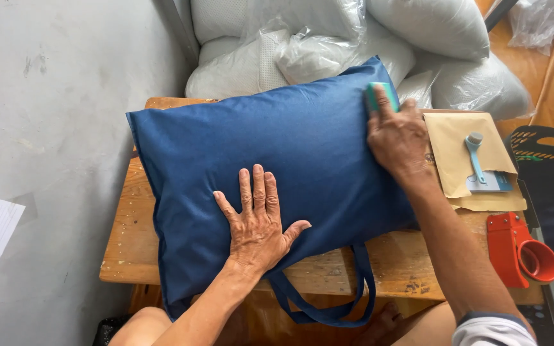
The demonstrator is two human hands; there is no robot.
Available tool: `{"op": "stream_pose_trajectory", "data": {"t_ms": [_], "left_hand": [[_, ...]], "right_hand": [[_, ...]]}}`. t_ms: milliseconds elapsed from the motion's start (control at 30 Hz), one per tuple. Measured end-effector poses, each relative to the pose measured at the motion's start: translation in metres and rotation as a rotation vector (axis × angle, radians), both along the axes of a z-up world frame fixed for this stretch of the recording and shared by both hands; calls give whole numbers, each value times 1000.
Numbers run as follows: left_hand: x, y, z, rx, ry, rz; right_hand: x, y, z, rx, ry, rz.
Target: The person uses a green lint remover to clean the surface of a blue pillow placed on a wooden table. They repeatedly rub the tool across the pillow's surface and edges to remove lint or debris.
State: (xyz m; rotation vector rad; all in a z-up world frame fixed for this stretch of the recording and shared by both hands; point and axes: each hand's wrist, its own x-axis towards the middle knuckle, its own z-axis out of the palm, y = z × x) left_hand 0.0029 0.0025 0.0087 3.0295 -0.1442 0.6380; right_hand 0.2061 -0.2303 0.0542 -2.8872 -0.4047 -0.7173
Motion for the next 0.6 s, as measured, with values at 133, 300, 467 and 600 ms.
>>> {"op": "stream_pose_trajectory", "data": {"t_ms": [133, 300, 467, 600], "left_hand": [[1, 0, 1, -24, 2, -19], [-4, 1, 1, -31, -11, -1], [-4, 1, 2, -11, -14, 8], [-3, 2, 5, -43, -8, -18]], "right_hand": [[56, -64, -46, 246, 423, -185], [-36, -21, 11, 276, 90, 0], [-105, 35, -7, -89, -337, 278], [-75, 0, -31, -124, -407, 94]]}}
